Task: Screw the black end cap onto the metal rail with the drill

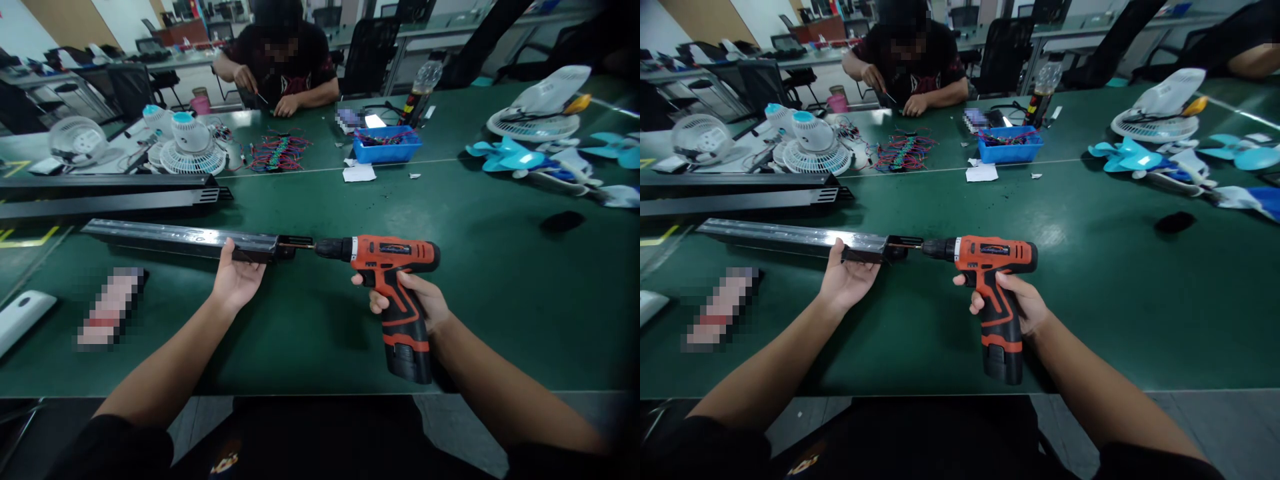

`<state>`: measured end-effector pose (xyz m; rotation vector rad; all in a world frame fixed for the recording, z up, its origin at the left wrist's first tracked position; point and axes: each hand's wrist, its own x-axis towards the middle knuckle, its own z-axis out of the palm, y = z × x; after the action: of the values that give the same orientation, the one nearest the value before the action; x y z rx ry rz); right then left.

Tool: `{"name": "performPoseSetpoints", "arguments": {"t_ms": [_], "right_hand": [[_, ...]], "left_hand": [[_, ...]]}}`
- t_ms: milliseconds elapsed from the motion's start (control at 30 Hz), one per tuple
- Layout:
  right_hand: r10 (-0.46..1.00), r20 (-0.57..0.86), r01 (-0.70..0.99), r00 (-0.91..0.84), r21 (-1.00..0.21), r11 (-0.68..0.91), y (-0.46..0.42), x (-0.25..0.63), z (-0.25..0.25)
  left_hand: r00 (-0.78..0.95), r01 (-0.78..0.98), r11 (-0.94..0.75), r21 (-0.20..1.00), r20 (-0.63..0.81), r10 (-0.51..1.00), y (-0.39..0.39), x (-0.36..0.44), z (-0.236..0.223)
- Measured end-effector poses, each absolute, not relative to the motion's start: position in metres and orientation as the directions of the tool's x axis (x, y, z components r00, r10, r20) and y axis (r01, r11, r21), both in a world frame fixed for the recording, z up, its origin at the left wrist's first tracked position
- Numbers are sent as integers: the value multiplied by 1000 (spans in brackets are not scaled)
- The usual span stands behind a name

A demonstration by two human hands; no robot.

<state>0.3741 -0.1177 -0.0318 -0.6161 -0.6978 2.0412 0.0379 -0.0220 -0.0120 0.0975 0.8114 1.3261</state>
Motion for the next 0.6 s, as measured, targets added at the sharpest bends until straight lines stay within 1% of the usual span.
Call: {"name": "performPoseSetpoints", "arguments": {"t_ms": [200,300,433,600], "right_hand": [[797,-150,-570,-585,-623,-536,-120,381,-40],[780,-178,-543,-601,-625,-561,-121,379,-39],[807,-224,-539,-547,-644,-543,-120,376,-38],[849,-230,-570,-475,-655,-496,-119,372,-37]], "left_hand": [[18,-828,270,492,-457,889,-20,36,-16],[31,-830,271,488,-445,895,-20,34,-19],[18,-825,267,499,-449,893,-21,36,-17],[3,-819,266,509,-460,888,-22,39,-13]]}}
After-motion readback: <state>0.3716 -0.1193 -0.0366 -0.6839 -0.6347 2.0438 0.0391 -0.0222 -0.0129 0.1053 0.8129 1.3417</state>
